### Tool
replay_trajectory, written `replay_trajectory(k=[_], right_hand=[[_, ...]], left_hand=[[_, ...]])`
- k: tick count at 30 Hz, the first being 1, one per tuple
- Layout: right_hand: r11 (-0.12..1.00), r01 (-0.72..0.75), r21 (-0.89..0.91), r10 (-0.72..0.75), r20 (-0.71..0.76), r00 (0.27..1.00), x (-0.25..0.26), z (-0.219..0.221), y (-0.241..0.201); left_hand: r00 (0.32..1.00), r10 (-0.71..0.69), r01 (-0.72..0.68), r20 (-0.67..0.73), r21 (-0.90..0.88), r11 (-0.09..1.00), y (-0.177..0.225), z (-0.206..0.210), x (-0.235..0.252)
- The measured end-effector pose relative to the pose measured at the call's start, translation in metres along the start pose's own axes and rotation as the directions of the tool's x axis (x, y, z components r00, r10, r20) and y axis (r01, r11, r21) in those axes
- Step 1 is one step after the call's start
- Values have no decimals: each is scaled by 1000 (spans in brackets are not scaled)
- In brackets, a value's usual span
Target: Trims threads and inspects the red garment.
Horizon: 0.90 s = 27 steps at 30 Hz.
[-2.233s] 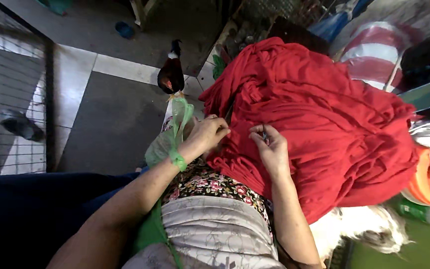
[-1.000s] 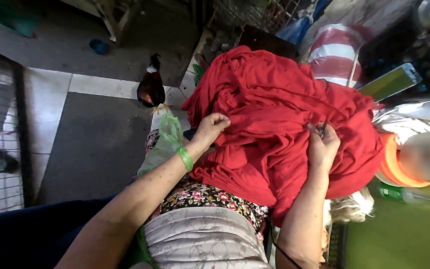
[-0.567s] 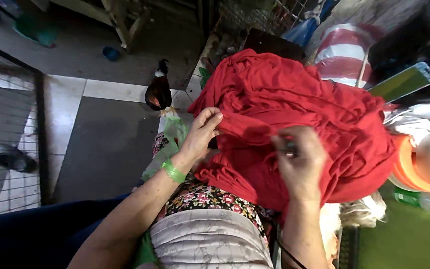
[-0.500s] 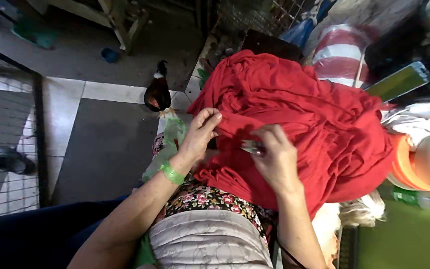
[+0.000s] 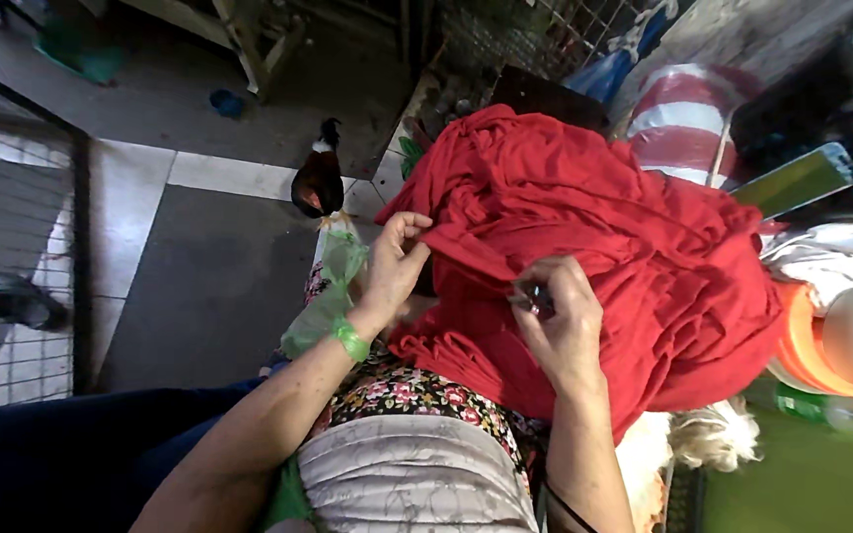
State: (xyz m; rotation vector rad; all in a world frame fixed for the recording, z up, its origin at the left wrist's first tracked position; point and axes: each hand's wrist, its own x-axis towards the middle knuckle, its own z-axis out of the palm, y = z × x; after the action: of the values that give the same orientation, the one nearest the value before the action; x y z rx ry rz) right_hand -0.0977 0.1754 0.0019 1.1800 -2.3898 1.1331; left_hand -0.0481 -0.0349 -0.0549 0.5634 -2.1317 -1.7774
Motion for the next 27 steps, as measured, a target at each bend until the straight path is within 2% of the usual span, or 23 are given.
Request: replay_trajectory(k=[2,5,8,9,11,15,17,20,23,27], right_hand=[[999,24,-39,-21,71,997,-6,1,-7],[996,33,-87,-21,134,991,-15,13,-7],[993,41,-112,-27,122,992,-19,24,-5],[992,42,-118,-28,114,993,-20,27,-5],[991,35,-127,-22,103,994,-21,31,-3],[995,24,-97,-14,105,994,-23,37,2],[999,-13,-42,18,111,994,-24,41,5],[974,-197,112,179,155,972,-27,41,6],[893,-367,259,331,173,928,-26,38,3],[814,-469,342,427,195,883,-20,33,-3]], left_hand=[[992,-119,120,-34,11,993,0,0,1],[924,-369,381,98,-280,881,16,2,-2],[881,-386,474,276,-543,693,26,1,-4],[877,-379,479,295,-592,648,28,2,-3],[891,-351,453,290,-631,629,31,3,-2],[934,-293,355,202,-586,728,29,9,-6],[940,-286,341,187,-576,743,27,12,-10],[947,-279,320,161,-556,767,30,14,-16],[961,-233,277,149,-540,795,34,13,-20],[976,-156,210,150,-490,846,38,13,-26]])
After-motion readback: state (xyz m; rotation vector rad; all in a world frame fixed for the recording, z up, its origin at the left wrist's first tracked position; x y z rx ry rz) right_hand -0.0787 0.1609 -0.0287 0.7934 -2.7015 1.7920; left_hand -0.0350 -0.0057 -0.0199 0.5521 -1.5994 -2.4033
